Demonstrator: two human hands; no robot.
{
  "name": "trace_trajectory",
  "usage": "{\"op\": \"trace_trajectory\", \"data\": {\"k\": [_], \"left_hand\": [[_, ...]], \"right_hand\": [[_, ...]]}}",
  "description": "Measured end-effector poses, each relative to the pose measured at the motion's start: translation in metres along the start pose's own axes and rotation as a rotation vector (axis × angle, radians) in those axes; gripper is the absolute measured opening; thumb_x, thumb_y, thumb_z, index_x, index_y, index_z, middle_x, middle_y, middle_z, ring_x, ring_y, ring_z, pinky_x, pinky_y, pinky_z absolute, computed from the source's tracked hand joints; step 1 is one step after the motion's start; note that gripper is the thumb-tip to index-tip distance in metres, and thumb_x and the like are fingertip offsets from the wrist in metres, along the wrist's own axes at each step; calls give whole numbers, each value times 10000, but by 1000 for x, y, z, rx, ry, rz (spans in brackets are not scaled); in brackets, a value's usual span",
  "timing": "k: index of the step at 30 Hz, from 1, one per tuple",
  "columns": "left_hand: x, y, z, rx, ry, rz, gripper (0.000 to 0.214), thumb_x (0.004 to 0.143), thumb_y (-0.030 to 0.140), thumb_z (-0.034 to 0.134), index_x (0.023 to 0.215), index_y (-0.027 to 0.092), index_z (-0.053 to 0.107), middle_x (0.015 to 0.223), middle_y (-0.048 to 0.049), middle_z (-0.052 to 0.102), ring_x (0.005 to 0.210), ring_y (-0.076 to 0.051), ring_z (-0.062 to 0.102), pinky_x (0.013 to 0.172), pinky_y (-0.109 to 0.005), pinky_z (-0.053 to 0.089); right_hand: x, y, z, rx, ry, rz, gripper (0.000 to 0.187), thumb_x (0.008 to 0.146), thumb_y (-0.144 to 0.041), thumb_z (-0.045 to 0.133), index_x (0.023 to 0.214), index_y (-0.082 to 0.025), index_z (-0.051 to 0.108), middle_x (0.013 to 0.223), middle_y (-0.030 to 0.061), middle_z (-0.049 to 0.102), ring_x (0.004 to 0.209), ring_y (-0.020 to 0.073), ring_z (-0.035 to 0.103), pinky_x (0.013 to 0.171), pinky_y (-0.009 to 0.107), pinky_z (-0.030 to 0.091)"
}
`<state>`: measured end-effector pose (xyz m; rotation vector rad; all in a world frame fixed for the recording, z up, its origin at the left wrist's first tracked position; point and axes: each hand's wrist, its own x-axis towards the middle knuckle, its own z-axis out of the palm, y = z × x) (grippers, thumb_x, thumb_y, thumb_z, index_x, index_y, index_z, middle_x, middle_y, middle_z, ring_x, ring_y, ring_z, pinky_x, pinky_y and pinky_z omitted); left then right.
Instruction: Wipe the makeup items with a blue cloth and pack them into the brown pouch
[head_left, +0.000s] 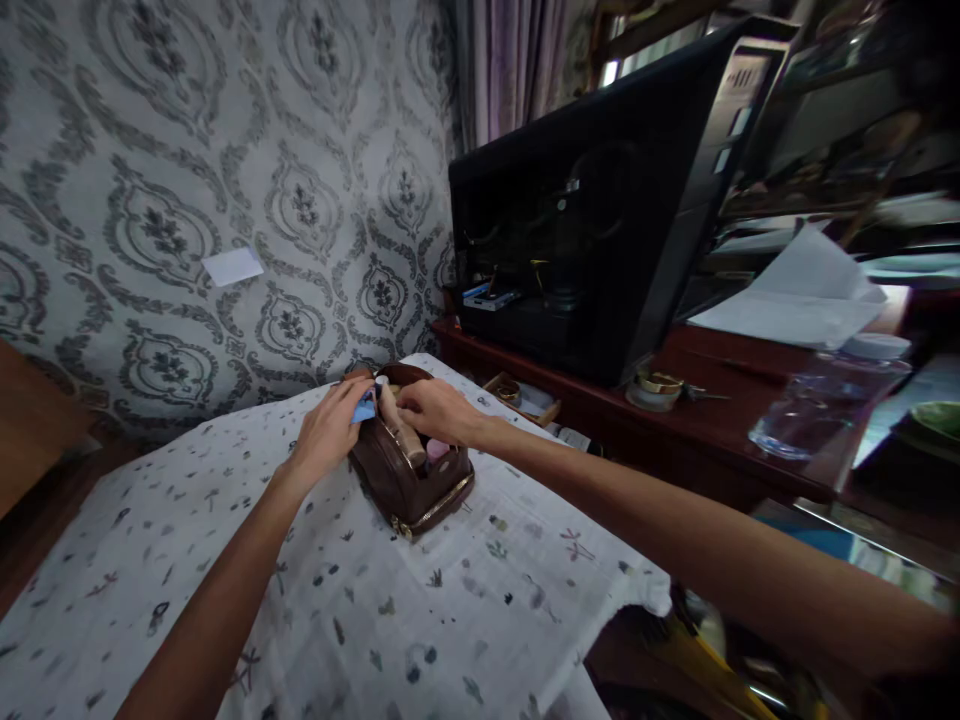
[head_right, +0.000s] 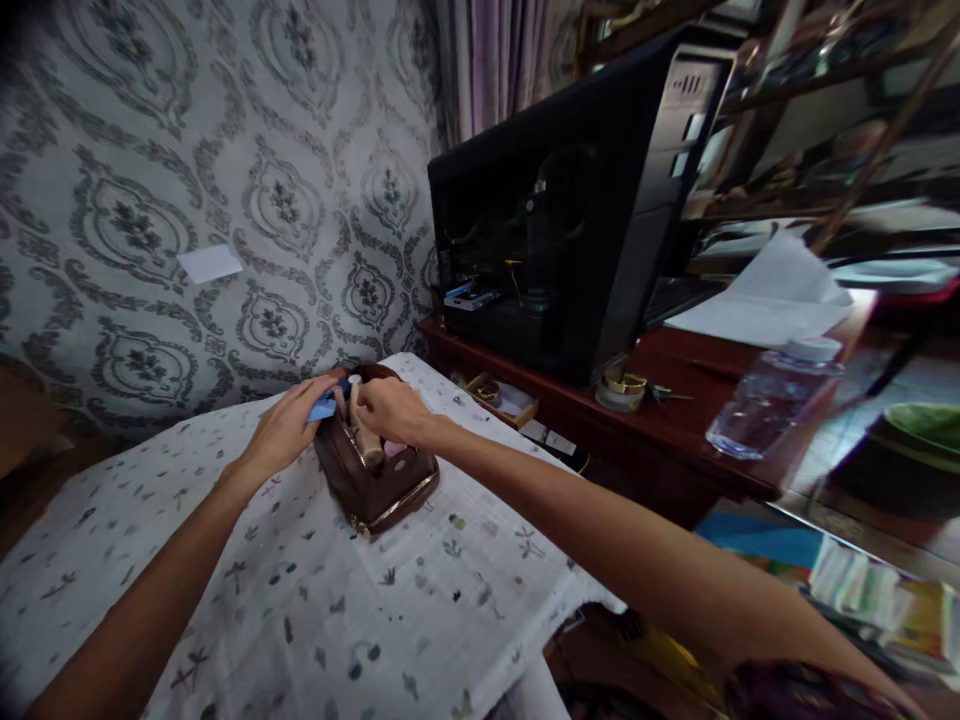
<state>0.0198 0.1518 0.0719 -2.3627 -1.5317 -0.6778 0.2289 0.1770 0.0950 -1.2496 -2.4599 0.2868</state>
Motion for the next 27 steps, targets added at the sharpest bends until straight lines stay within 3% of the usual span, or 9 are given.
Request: {"op": "trace_trajectory", "data": {"k": [2,5,8,11,14,17,22,27], "left_hand": [[-8,-6,6,-89,84,-53,589,848,82,425,1412,248,465,1436,-73,544,1298,-257,523,1056,-401,471],[-23,-21,22,-219,234,-184,586,827,100,436,1398,221,486,1387,-96,572,1281,-260,545,1093,-429,450],[-34,-33,42,-359,329,-383,576,809,137,471,1380,204,511,1384,-113,584,1296,-284,541,1126,-478,418],[-35,-36,62,-511,322,-497,595,807,149,474,1398,210,504,1420,-96,575,1338,-283,513,1168,-497,367],[-30,-34,74,-569,311,-484,605,814,134,453,1412,205,497,1457,-83,551,1373,-260,483,1193,-472,336],[-27,-33,77,-559,296,-457,614,811,125,453,1421,193,490,1488,-100,519,1390,-267,463,1200,-480,322],[-25,-30,70,-415,281,-320,721,787,73,455,1485,247,404,1526,-85,455,1431,-247,406,1204,-477,322],[-18,-25,58,-233,185,-244,700,765,35,448,1429,252,492,1537,-86,428,1426,-262,410,1170,-476,383]], "right_hand": [[-3,11,-2,22,147,23,233,938,-189,506,1018,-181,725,1043,76,733,987,202,661,828,263,445],[-3,32,3,145,345,142,304,958,-247,522,1198,-123,659,1209,148,668,1157,244,594,978,317,419],[1,46,16,337,273,260,462,989,-353,497,1354,-74,550,1293,198,630,1204,268,592,1016,356,426],[5,47,28,407,194,245,470,1014,-420,434,1339,-112,576,1267,158,674,1166,265,636,979,356,468],[6,38,36,438,159,198,471,1012,-458,427,1344,-165,583,1311,109,667,1211,257,620,1009,352,463],[3,27,38,419,117,195,544,989,-491,464,1412,-154,521,1397,124,609,1279,275,577,1065,376,431],[-4,16,38,373,101,227,591,986,-472,480,1475,-144,438,1456,127,556,1322,287,545,1098,396,407],[-7,9,41,364,140,224,578,987,-484,458,1485,-194,421,1451,96,563,1309,286,550,1076,417,420]]}}
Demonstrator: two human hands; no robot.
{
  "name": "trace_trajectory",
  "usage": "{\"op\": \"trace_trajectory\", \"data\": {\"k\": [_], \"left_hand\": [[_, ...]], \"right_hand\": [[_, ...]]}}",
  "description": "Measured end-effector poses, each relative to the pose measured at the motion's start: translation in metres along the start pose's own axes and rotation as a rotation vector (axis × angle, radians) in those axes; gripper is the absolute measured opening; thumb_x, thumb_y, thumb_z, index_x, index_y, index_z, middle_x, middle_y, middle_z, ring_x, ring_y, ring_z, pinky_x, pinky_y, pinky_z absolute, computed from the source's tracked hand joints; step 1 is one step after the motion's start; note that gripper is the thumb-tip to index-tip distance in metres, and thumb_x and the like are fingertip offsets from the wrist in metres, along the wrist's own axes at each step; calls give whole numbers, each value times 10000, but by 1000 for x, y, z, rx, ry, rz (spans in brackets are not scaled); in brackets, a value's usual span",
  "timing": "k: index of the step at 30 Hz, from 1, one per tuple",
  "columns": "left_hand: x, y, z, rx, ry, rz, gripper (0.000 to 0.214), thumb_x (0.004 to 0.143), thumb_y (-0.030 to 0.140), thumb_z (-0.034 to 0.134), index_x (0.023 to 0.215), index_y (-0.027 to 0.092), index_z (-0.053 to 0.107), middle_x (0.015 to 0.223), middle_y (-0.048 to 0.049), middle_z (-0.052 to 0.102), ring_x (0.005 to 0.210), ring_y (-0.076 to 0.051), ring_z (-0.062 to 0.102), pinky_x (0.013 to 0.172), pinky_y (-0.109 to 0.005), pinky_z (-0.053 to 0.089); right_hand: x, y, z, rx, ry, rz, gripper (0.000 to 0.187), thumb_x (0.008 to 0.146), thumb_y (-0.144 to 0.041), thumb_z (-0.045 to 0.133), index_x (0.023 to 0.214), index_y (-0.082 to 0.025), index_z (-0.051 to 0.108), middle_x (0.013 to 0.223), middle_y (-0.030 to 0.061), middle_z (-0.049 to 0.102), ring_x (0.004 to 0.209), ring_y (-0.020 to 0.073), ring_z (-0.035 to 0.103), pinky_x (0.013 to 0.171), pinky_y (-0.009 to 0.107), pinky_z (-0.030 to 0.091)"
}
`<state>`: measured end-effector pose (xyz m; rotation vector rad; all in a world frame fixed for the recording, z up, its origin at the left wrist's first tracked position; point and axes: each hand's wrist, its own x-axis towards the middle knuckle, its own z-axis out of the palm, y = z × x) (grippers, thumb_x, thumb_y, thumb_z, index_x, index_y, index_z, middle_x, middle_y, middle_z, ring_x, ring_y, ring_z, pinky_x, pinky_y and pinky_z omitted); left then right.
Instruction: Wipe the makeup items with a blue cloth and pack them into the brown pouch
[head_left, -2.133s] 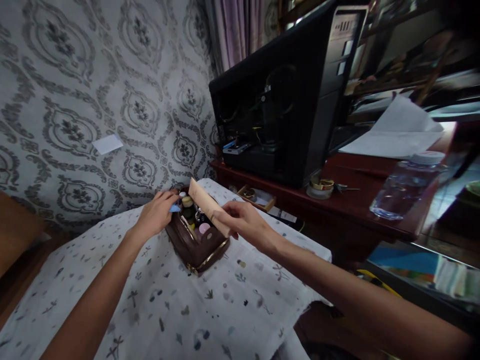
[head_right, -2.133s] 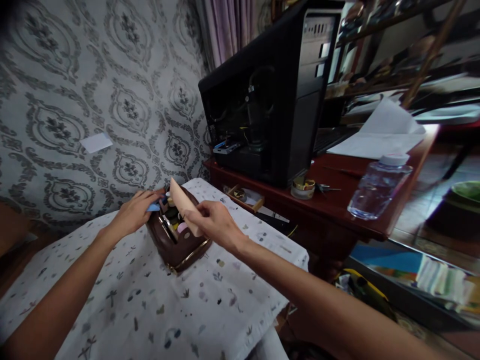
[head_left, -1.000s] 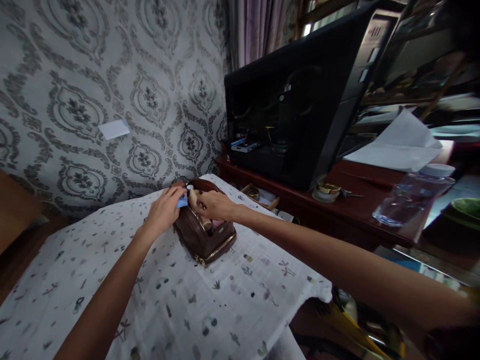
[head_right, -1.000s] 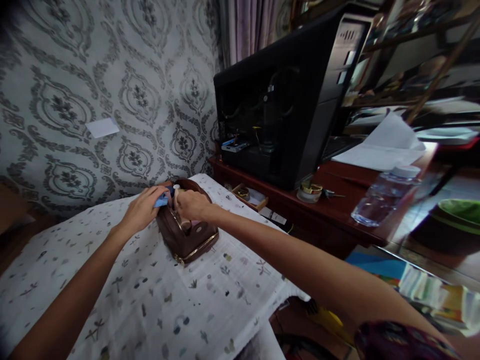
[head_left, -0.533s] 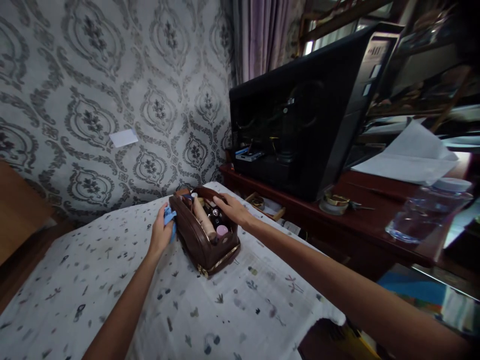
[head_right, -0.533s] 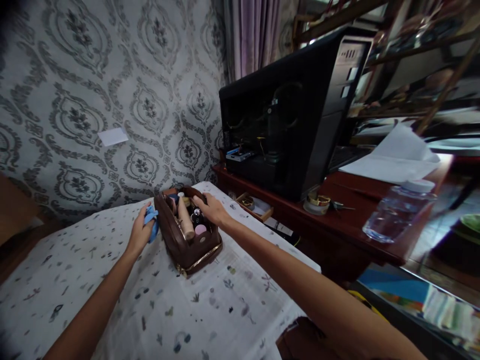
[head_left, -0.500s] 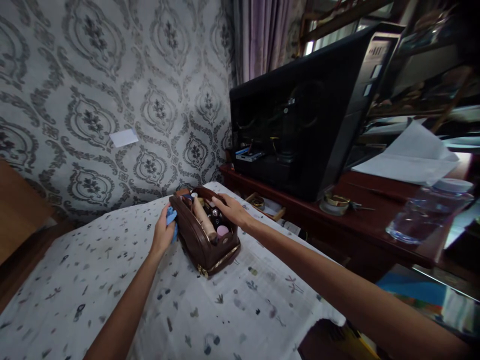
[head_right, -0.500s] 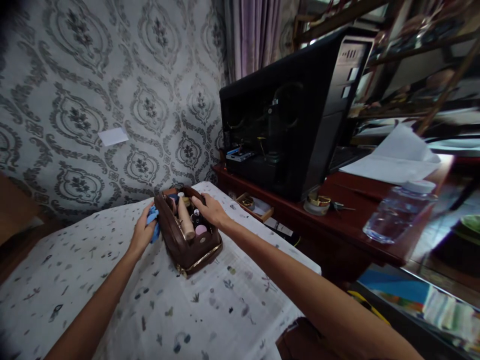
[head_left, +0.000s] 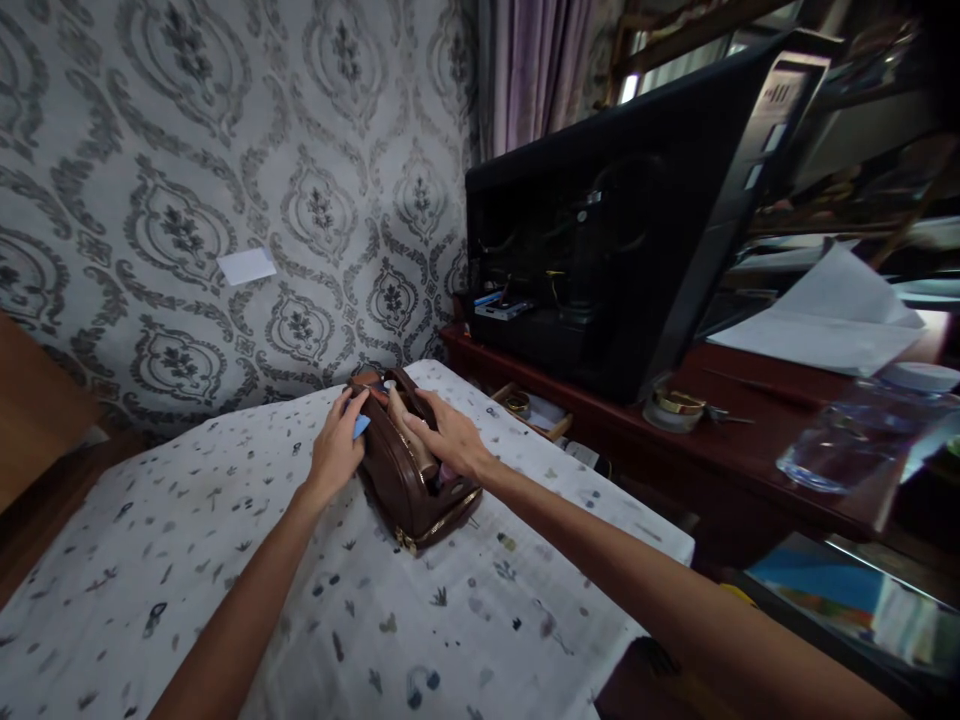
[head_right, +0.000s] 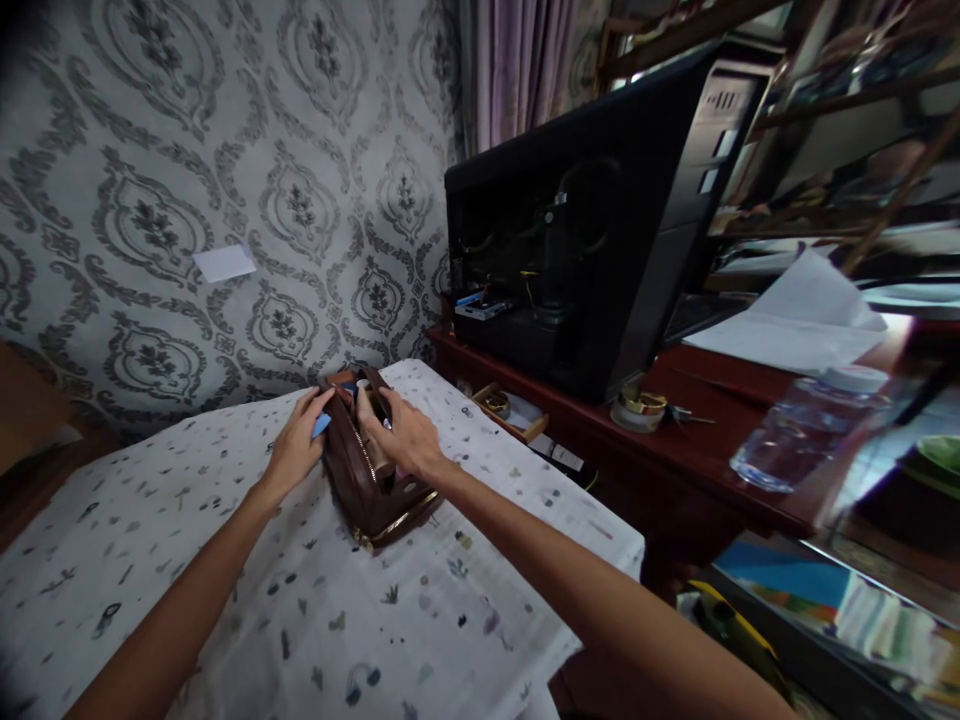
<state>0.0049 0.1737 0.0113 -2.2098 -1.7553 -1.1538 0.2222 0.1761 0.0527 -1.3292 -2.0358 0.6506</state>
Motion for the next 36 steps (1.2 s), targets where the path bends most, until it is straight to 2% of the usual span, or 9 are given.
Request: {"op": "trace_trajectory", "data": {"k": [3,8,12,17,21,23,28,32,36], "left_hand": [[9,-1,-8,59,-45,52,664,761,35,456,1383,249,543,1490,-71,504,1379,-261,462,1148,-468,411],[36,0,-23,74,-71,51,378,880,176,467,1207,208,654,1226,-86,688,1157,-268,596,1044,-456,469],[56,10,-33,188,-164,96,391,909,261,480,1268,241,633,1156,-85,678,1066,-277,591,953,-427,482],[75,18,-43,195,-364,270,316,880,243,449,1037,254,722,1078,-60,675,1025,-247,586,925,-365,461],[91,20,-54,47,-447,295,274,831,314,475,881,223,729,946,-53,701,909,-211,616,850,-311,467],[102,23,-65,-31,-362,243,257,793,380,527,819,212,719,876,-47,693,860,-205,614,800,-292,470],[128,39,-95,-297,72,-59,250,657,418,652,767,194,651,589,37,514,542,-123,462,498,-221,363],[131,52,-98,-418,125,-227,189,674,378,623,710,202,565,481,80,367,402,-88,303,397,-213,234],[120,55,-89,-257,188,-108,146,722,332,607,753,189,604,558,46,492,517,-127,461,498,-236,365]], "right_hand": [[-1,-1,3,-26,4,-18,580,969,-495,488,1472,-211,438,1398,98,602,1245,277,592,1026,396,451],[-2,0,4,-147,-2,-90,587,904,-411,604,1445,-231,468,1360,97,613,1225,262,590,1016,362,443],[-4,-1,2,-213,-30,-106,571,897,-355,606,1440,-224,483,1382,100,585,1271,256,554,1052,348,417],[-4,-1,0,-219,-45,-87,525,901,-356,597,1411,-260,520,1347,78,597,1242,251,570,1030,350,433],[-4,-1,-1,-198,-45,-67,553,890,-386,615,1420,-263,518,1340,91,595,1228,266,573,1015,363,442],[-5,-1,-1,-178,-41,-67,571,887,-419,622,1426,-263,518,1342,99,593,1226,281,572,1017,375,443],[-4,3,-2,-128,-30,-59,493,957,-401,514,1435,-280,513,1367,97,581,1221,284,578,1020,395,443],[-2,6,-1,-104,-10,-59,446,1024,-353,362,1434,-278,520,1383,90,575,1240,260,572,1039,378,430],[-1,6,-2,-82,-11,-58,457,1024,-307,337,1441,-269,520,1377,106,577,1247,275,571,1043,395,430]]}}
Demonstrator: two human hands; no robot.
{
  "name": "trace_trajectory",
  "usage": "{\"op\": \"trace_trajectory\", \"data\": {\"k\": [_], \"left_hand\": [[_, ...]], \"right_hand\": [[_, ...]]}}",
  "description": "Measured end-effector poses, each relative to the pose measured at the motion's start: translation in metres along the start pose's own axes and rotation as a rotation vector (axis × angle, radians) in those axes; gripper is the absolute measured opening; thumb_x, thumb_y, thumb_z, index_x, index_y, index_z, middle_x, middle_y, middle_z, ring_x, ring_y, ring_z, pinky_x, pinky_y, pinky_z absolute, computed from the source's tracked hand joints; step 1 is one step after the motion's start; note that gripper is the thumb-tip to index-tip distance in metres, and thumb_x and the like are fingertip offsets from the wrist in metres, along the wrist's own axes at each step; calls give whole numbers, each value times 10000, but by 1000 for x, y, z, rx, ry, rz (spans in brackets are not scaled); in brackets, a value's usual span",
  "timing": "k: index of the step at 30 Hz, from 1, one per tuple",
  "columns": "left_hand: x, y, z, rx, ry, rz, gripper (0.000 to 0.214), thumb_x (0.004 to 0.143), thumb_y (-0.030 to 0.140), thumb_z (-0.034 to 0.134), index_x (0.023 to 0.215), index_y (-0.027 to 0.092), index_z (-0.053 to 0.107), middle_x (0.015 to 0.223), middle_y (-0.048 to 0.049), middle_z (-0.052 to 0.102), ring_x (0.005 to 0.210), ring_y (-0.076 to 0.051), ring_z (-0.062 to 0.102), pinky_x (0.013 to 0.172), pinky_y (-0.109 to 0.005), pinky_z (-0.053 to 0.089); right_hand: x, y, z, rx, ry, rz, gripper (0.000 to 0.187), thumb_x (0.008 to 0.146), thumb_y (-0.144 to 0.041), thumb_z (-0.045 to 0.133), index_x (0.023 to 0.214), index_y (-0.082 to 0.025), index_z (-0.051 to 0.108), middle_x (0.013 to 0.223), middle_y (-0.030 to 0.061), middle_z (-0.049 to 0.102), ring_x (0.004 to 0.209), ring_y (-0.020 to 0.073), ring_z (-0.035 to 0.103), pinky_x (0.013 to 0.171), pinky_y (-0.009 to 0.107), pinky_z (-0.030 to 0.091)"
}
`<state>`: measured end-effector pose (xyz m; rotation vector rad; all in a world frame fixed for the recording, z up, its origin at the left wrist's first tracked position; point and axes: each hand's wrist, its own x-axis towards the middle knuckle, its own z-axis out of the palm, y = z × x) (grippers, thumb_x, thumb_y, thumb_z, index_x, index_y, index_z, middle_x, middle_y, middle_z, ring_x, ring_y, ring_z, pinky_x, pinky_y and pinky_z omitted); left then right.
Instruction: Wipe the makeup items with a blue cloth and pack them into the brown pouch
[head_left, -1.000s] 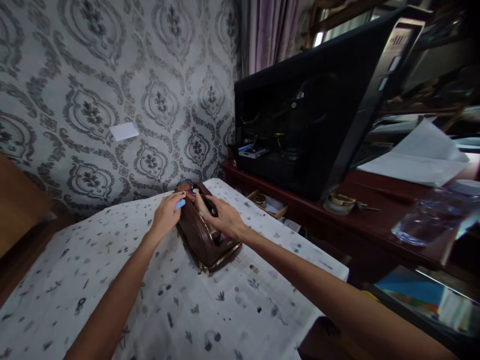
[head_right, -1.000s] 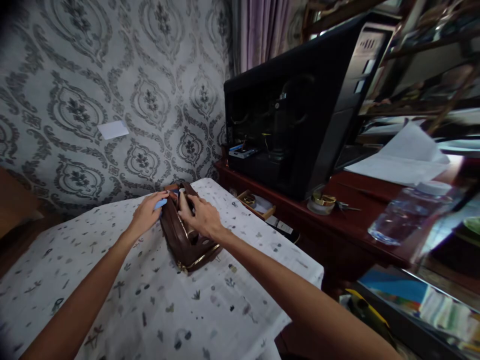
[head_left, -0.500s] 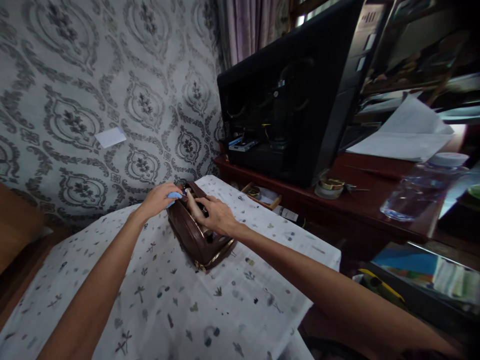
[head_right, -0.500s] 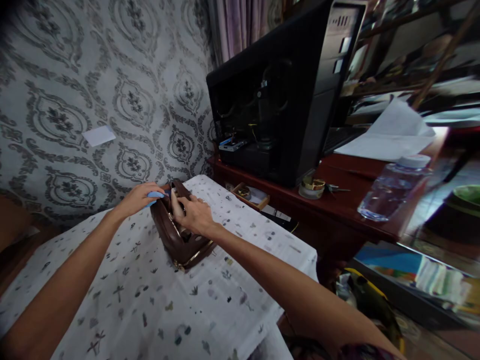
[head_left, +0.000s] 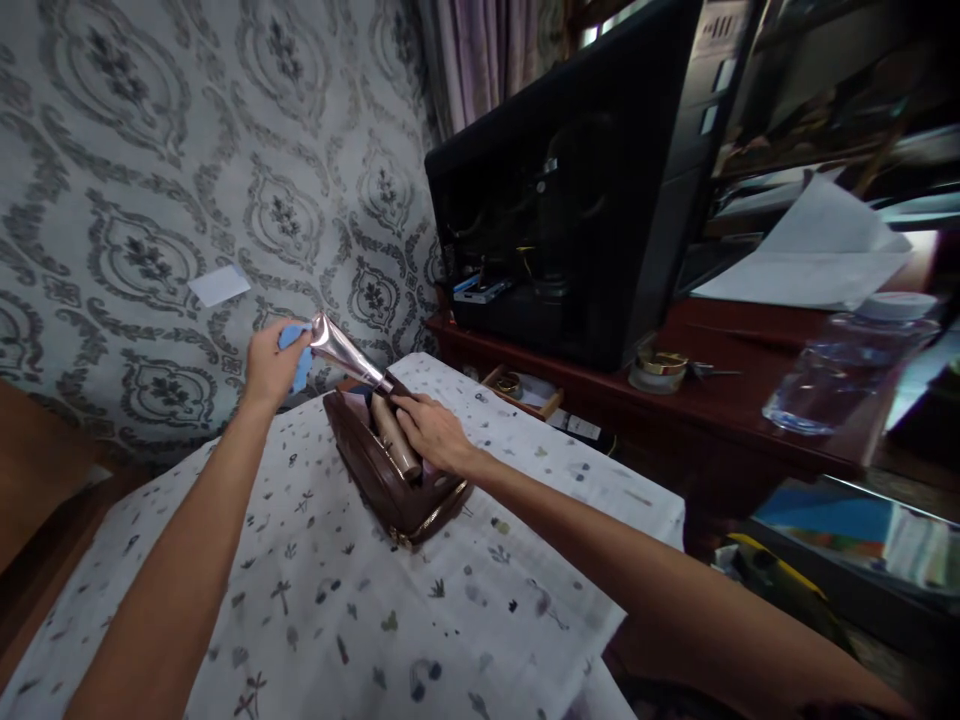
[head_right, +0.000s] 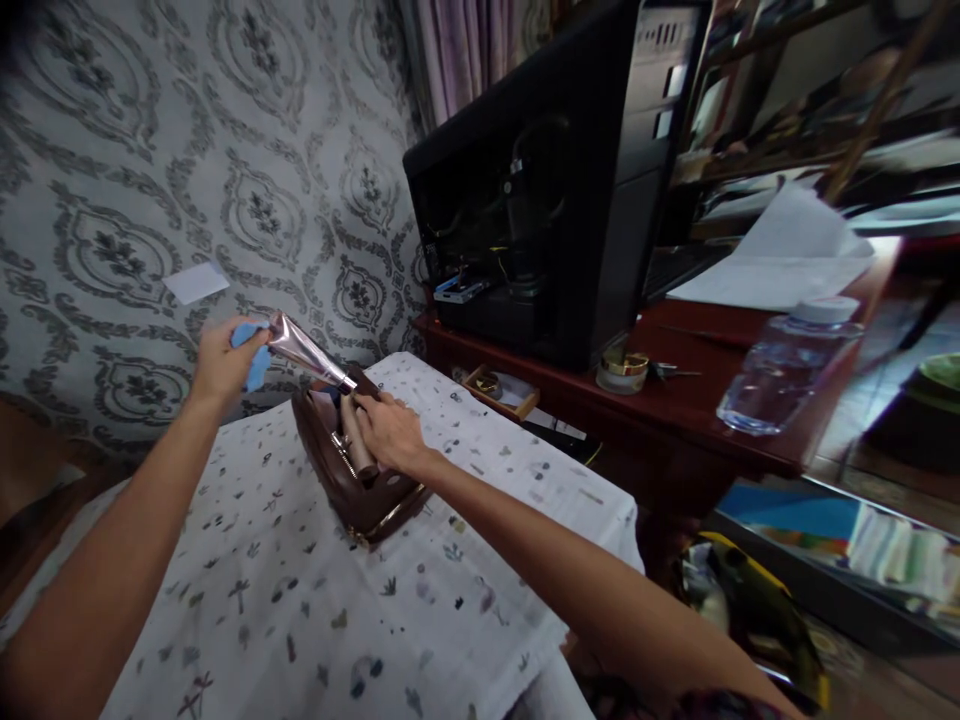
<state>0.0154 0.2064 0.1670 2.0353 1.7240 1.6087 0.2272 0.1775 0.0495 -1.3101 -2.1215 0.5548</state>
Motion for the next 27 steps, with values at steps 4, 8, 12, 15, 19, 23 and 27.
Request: {"op": "trace_trajectory", "data": {"k": [4,8,12,15,19,23,27], "left_hand": [[-17,4,4,251,76,284,141,818,302,561,825,187,643,759,-2,640,749,-171,582,723,-270,450],[-43,15,14,407,55,550,224,922,239,447,921,187,665,901,-58,679,893,-212,618,809,-304,463],[-68,23,26,618,-87,808,297,984,190,377,1005,202,673,976,-68,702,918,-208,620,778,-306,459],[-81,25,32,737,-287,959,307,1011,198,360,1035,217,665,951,-55,694,879,-189,607,739,-305,452],[-91,30,38,837,-461,1058,267,1001,158,380,1010,187,645,891,-60,656,883,-199,590,688,-318,440],[-101,44,44,912,-560,1049,212,932,61,447,963,158,633,926,-83,640,911,-228,594,675,-332,424],[-110,58,49,951,-600,952,231,889,16,448,958,138,630,945,-112,636,914,-251,599,693,-352,436]], "right_hand": [[0,-1,-1,30,6,22,483,1015,-249,332,1472,-216,486,1393,133,563,1276,273,552,1075,385,408],[2,3,0,61,39,32,571,939,-103,375,1503,-168,432,1414,144,553,1283,249,550,1073,346,409],[8,13,0,129,88,30,615,903,-61,392,1508,-165,423,1364,125,607,1259,223,573,1075,331,416],[12,22,1,210,121,30,616,889,-63,392,1495,-164,445,1389,103,607,1291,210,554,1098,348,414],[15,30,3,297,120,-26,757,762,3,431,1487,-212,465,1435,54,586,1319,213,538,1114,378,416],[15,34,5,318,121,-22,773,740,7,457,1480,-214,476,1457,53,566,1331,216,532,1124,376,408],[15,38,5,351,102,-70,642,834,-79,485,1459,-225,503,1445,54,578,1320,212,544,1123,387,411]]}}
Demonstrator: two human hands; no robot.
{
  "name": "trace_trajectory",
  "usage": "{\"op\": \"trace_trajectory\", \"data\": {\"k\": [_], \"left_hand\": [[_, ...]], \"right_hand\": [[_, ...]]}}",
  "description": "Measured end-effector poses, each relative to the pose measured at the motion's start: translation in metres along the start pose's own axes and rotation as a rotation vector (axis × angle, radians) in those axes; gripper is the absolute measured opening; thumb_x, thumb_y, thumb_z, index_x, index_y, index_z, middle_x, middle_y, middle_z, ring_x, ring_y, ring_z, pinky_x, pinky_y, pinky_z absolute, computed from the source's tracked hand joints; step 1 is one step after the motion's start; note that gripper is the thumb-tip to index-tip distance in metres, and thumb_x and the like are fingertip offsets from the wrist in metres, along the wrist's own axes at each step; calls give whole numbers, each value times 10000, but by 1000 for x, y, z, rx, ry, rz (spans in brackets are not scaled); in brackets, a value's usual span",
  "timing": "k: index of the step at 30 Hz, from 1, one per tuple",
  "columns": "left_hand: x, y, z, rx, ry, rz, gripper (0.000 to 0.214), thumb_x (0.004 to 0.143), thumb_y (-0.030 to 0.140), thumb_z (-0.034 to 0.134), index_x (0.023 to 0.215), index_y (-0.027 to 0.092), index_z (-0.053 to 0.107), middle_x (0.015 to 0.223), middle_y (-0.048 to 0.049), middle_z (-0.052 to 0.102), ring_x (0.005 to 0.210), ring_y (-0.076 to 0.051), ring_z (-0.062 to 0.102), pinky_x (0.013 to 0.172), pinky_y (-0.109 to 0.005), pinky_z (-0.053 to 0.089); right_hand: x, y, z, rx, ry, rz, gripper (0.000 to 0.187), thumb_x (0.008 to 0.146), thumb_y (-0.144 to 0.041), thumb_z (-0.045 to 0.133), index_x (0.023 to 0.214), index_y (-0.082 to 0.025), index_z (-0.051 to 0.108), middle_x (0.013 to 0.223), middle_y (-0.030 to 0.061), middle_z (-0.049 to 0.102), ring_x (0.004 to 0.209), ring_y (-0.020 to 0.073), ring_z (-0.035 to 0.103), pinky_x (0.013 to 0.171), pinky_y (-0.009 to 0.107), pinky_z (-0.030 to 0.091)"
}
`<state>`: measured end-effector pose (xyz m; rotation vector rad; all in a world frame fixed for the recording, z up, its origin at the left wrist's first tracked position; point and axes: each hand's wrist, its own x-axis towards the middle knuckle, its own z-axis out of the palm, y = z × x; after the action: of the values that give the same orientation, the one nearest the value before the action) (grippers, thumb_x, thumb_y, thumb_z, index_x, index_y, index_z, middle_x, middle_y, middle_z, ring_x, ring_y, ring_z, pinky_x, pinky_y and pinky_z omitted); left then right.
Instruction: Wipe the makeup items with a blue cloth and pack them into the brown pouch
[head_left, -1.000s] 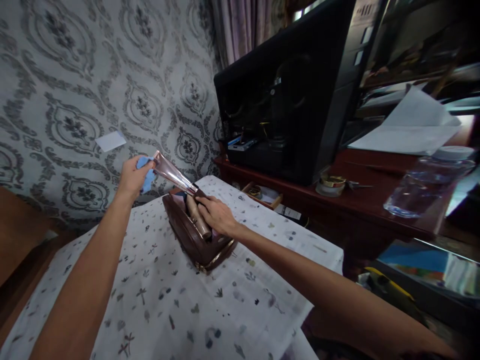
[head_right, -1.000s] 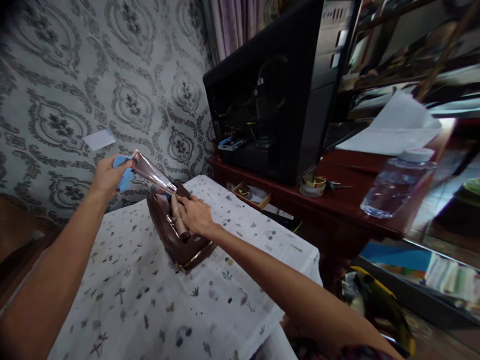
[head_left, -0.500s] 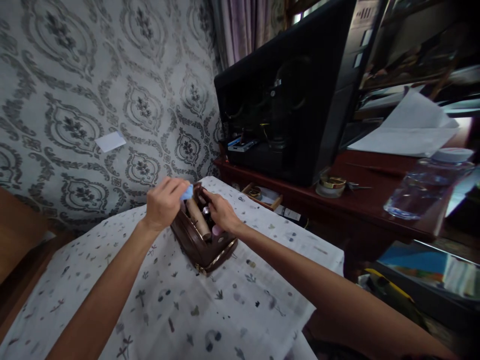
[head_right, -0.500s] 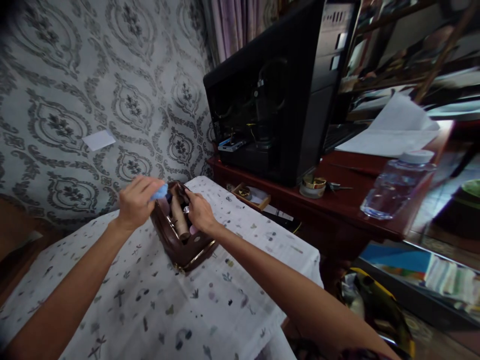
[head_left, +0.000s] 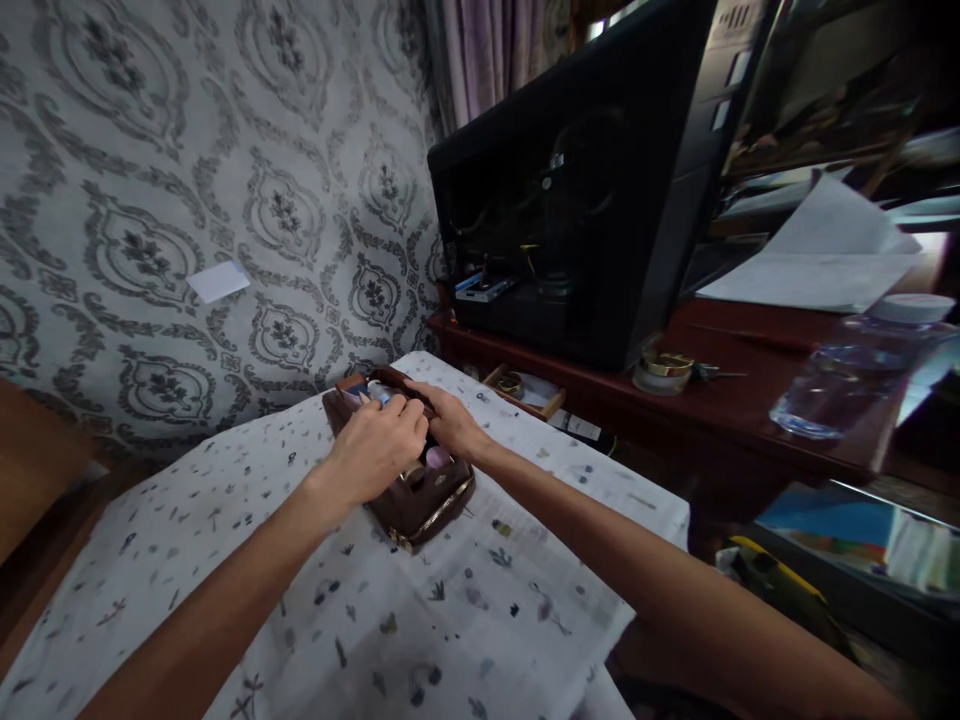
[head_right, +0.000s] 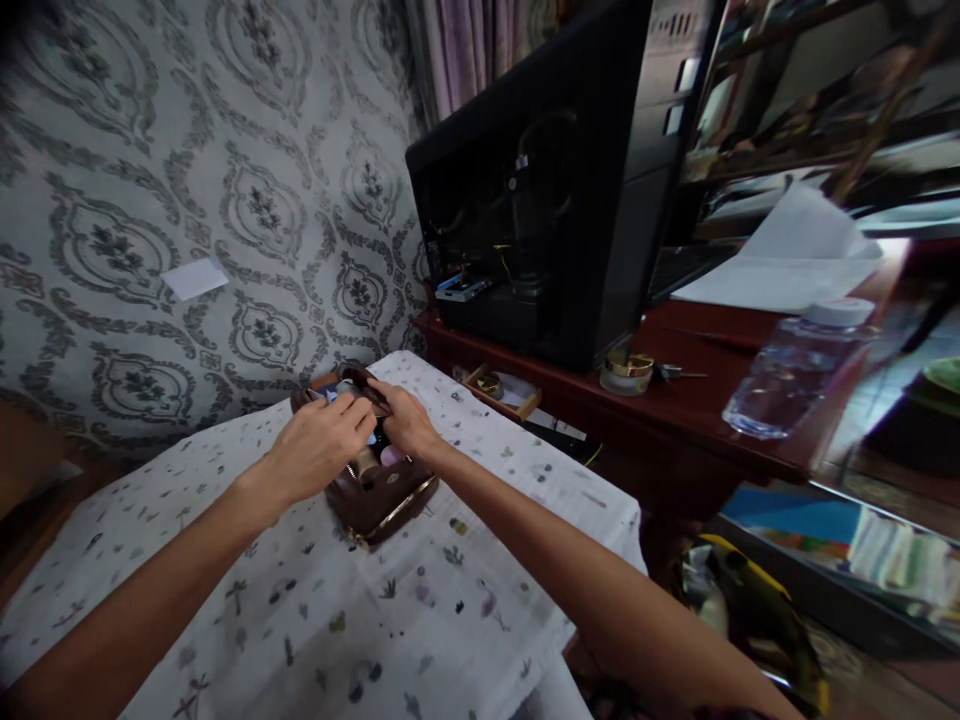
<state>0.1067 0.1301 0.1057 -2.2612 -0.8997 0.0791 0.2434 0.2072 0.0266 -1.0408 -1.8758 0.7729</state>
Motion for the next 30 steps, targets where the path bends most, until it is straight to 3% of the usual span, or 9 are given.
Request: {"op": "trace_trajectory", "data": {"k": [7,11,15,18,23,25,27,30], "left_hand": [[-4,2,-4,-17,-37,-3,231,855,13,469,965,141,628,925,-117,647,916,-261,611,674,-353,464],[-10,3,-3,0,-129,-11,223,814,3,531,959,130,645,949,-119,642,861,-258,617,617,-344,458],[-11,9,3,-8,-161,-82,261,773,4,599,1004,115,653,994,-126,631,899,-261,613,637,-328,474],[-15,9,9,-104,-74,-113,289,767,-10,576,1012,128,642,1042,-124,624,967,-271,600,689,-338,497],[-33,-20,24,-576,206,-289,325,896,65,435,1089,220,645,1097,-47,656,996,-187,629,845,-292,504],[-38,-38,33,-645,264,-412,304,897,118,451,1093,216,661,1085,-51,673,1008,-204,632,883,-313,498],[-38,-54,42,-609,213,-500,265,882,162,469,1018,206,692,1037,-61,696,992,-238,627,902,-358,494],[-31,-67,53,-556,31,-477,268,858,179,476,969,219,716,1056,-53,721,1004,-257,609,924,-383,488]], "right_hand": [[4,8,-6,63,-20,-97,566,862,-85,447,1394,-233,569,1401,39,618,1309,184,556,1148,403,384],[5,7,-8,101,-17,-102,582,860,-77,415,1416,-200,534,1395,34,621,1311,159,548,1155,372,371],[3,-1,-3,-40,-19,-3,607,878,-105,452,1481,-174,440,1404,68,608,1295,191,558,1117,369,404],[2,-6,0,-103,-29,55,534,917,-233,521,1447,-192,472,1329,76,657,1225,221,605,1053,377,449],[1,-19,0,-96,-34,104,627,863,-429,654,1415,-188,479,1337,95,642,1209,243,610,1013,363,465],[0,-28,-1,-122,-55,132,648,866,-512,637,1410,-198,476,1345,104,632,1217,260,603,1011,377,460],[0,-38,-1,-192,-83,172,670,872,-590,597,1400,-195,478,1339,129,627,1220,290,597,1007,405,451],[1,-46,-1,-344,-147,200,717,844,-600,616,1396,-167,465,1323,171,614,1205,331,591,982,430,451]]}}
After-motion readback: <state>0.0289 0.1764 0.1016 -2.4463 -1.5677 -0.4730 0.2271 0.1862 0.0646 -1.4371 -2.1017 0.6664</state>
